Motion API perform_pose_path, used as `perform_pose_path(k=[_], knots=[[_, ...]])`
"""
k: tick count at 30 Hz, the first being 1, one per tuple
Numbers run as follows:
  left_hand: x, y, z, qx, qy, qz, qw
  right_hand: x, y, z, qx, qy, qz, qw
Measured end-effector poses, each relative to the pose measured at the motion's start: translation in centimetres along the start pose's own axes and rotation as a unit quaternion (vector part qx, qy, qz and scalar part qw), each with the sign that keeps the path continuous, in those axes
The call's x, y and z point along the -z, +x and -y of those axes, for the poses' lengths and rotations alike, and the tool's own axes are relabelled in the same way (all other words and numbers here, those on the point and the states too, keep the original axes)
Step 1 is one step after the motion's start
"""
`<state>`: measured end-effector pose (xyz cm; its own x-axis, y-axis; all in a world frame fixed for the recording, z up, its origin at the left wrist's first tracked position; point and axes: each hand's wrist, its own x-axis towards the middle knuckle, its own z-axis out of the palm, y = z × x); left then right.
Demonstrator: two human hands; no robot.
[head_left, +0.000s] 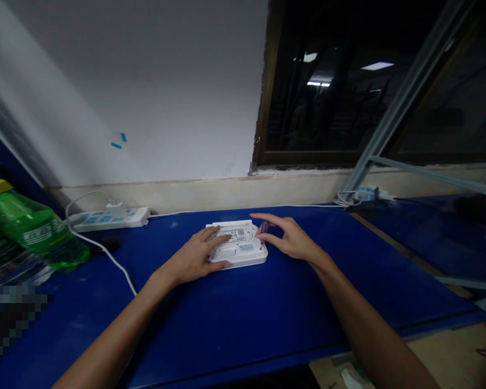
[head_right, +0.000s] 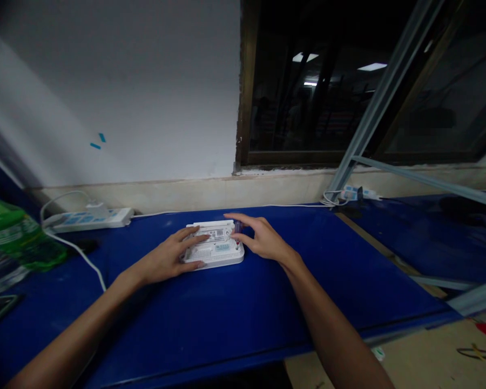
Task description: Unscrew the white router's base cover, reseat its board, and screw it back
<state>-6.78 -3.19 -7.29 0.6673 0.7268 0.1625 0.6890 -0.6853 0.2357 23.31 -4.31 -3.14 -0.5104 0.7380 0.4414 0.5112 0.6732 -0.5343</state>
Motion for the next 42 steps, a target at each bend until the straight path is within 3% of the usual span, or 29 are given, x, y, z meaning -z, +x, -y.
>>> perform_pose_path(k=[6,13,18,24,29,33,42], knots=[[0.1,0.0,0.0,-0.001,-0.003,0.001,1.0,-0.6,0.1,-0.1,0.047,-0.094,-0.044,0.993],[0.1,0.0,0.0,-0.003,-0.001,-0.004,1.0,-0.2,0.1,0.2,0.004,0.003,0.006,1.0],[0.0,0.0,0.0,0.002,0.0,-0.001,1.0,-0.6,0.2,0.0,0.009,-0.026,-0.021,0.999],[-0.1,-0.1,0.1,-0.007,0.002,-0.006,1.0,-0.8,-0.1,-0.6,-0.04,0.076,0.037,0.996],[-0.1,-0.1,0.2,-0.002,0.001,-0.002,1.0,-0.4,-0.1,-1.6,-0.061,0.134,-0.05,0.988],[0.0,0.0,0.1,0.001,0.0,0.005,1.0,0.4,-0.4,-2.6,-0.068,0.094,-0.123,0.986],[-0.3,-0.1,0.4,-0.006,-0.003,0.003,1.0,0.3,-0.8,-4.7,-0.084,0.04,-0.061,0.994]])
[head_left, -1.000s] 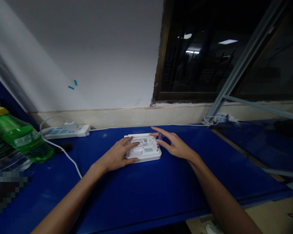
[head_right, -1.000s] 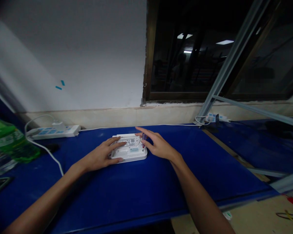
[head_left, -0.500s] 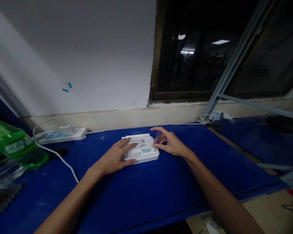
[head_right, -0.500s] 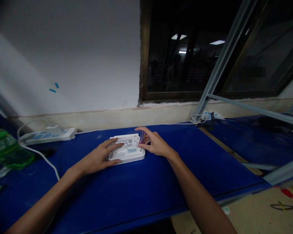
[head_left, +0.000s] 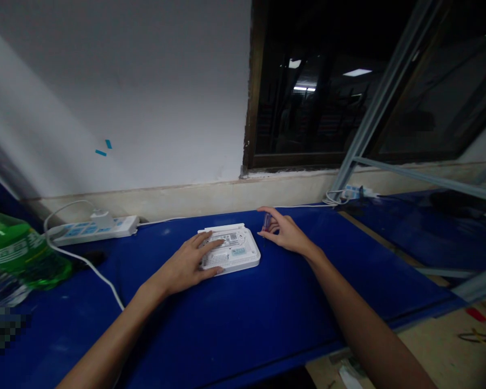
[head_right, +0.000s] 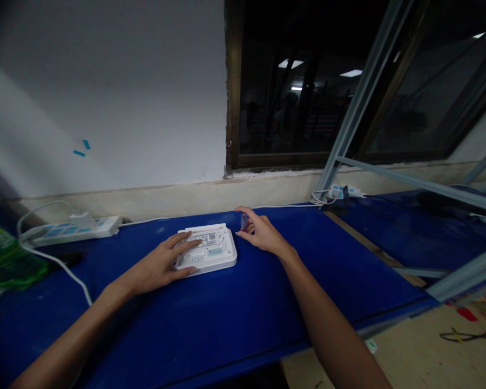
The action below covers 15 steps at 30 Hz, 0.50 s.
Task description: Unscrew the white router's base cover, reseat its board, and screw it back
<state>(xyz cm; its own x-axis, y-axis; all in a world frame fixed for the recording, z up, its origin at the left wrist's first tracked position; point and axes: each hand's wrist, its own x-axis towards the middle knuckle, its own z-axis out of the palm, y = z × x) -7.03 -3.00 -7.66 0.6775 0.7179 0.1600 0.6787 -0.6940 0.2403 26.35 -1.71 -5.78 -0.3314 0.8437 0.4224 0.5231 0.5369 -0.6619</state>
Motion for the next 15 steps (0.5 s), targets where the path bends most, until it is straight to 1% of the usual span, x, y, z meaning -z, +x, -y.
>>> perform_pose_path(k=[2,4,9,11,12,15], knots=[[0.0,0.0,0.0,-0.007,0.006,-0.01,1.0,-0.1,0.0,-0.1,-0.005,-0.004,0.011,1.0],[0.2,0.1,-0.4,-0.001,0.027,-0.023,0.999,-0.1,0.0,-0.1,-0.008,-0.001,0.007,1.0],[1.9,0.3,-2.2,0.05,0.099,-0.031,0.993,0.1,0.1,0.3,-0.004,0.022,-0.058,0.998],[2.5,0.3,-2.6,0.056,0.079,-0.019,0.995,0.1,0.2,0.6,-0.006,0.038,-0.086,0.996],[2.6,0.2,-2.8,0.048,0.054,-0.012,0.997,0.0,0.2,0.8,-0.007,0.048,-0.098,0.994],[2.7,0.1,-3.0,-0.004,-0.034,-0.003,0.999,-0.2,0.2,1.5,-0.008,0.089,-0.125,0.988]])
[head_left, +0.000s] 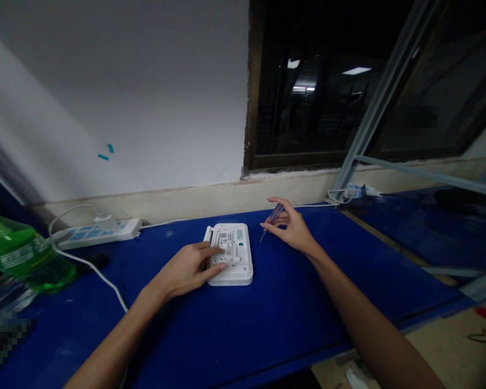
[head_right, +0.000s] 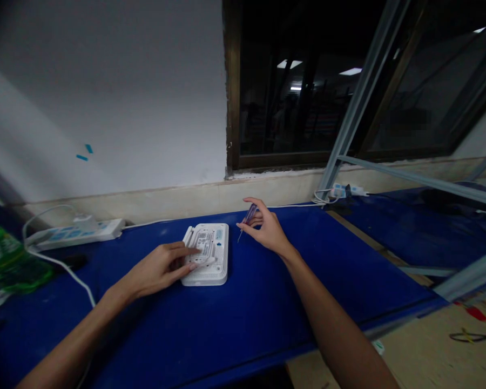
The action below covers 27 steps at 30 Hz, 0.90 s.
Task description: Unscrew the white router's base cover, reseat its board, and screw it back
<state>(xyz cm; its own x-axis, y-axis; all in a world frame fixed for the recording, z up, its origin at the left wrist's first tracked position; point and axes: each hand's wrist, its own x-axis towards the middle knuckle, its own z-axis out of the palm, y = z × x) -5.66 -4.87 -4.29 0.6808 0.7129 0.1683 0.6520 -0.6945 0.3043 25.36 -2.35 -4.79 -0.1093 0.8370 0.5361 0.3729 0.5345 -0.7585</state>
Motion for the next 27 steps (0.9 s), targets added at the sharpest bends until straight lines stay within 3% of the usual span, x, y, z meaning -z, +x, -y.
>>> perform_pose_path(k=[5,9,18,27], knots=[[-0.9,0.0,-0.2,-0.077,-0.03,0.0,0.997,-0.9,-0.4,1.3,-0.009,0.11,0.025,0.994],[-1.9,0.3,0.2,-0.072,-0.022,-0.004,0.997,-1.9,-0.9,2.0,-0.014,0.161,0.091,0.983],[-2.8,0.4,0.4,-0.065,-0.007,-0.024,0.998,-2.6,-1.2,2.2,0.01,0.095,0.116,0.989],[-1.8,0.3,0.1,-0.065,-0.034,-0.004,0.997,-2.5,-1.3,3.4,0.07,0.043,0.175,0.981]])
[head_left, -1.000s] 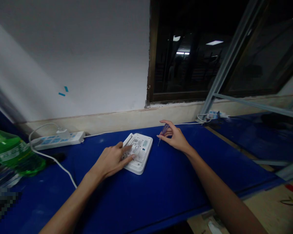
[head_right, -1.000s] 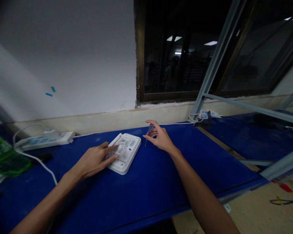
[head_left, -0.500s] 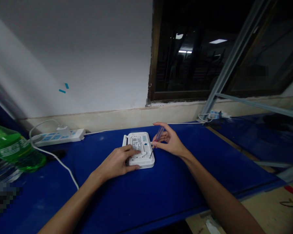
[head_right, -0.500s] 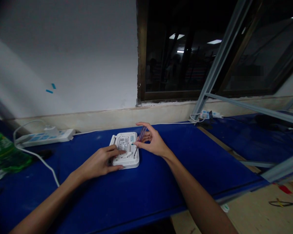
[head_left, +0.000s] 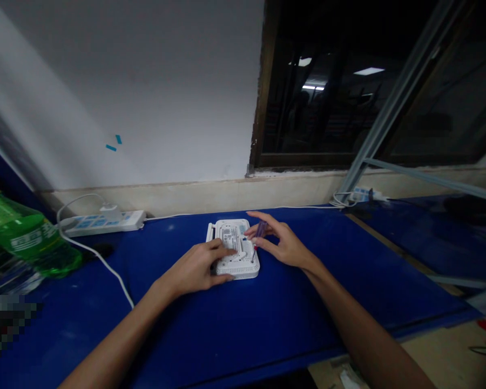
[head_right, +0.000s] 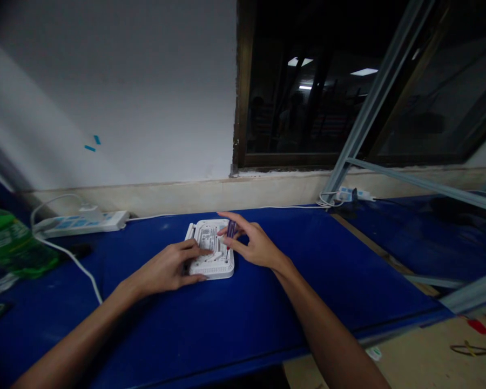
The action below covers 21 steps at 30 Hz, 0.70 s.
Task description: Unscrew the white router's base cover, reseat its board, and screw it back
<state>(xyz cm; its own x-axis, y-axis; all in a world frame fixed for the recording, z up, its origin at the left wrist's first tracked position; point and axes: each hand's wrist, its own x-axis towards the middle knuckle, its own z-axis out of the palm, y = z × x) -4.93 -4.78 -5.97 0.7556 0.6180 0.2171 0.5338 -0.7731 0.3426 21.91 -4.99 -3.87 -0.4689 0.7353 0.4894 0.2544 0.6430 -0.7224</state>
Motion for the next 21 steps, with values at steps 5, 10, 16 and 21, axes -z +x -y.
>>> perform_pose_path(k=[5,10,16,21], knots=[[0.7,-0.4,0.7,-0.005,-0.015,-0.001,1.0,-0.4,0.2,1.2,0.031,-0.055,0.031,0.998],[0.4,-0.4,1.6,-0.006,0.017,-0.026,1.0,-0.9,0.1,0.3,0.063,-0.133,-0.029,0.989],[0.3,-0.5,1.5,0.014,0.072,-0.027,0.997,-0.8,-0.1,0.8,0.086,-0.167,-0.03,0.982],[-0.1,-0.4,1.6,0.033,0.092,-0.028,0.995,-1.0,0.2,0.7,0.072,-0.138,-0.077,0.985]])
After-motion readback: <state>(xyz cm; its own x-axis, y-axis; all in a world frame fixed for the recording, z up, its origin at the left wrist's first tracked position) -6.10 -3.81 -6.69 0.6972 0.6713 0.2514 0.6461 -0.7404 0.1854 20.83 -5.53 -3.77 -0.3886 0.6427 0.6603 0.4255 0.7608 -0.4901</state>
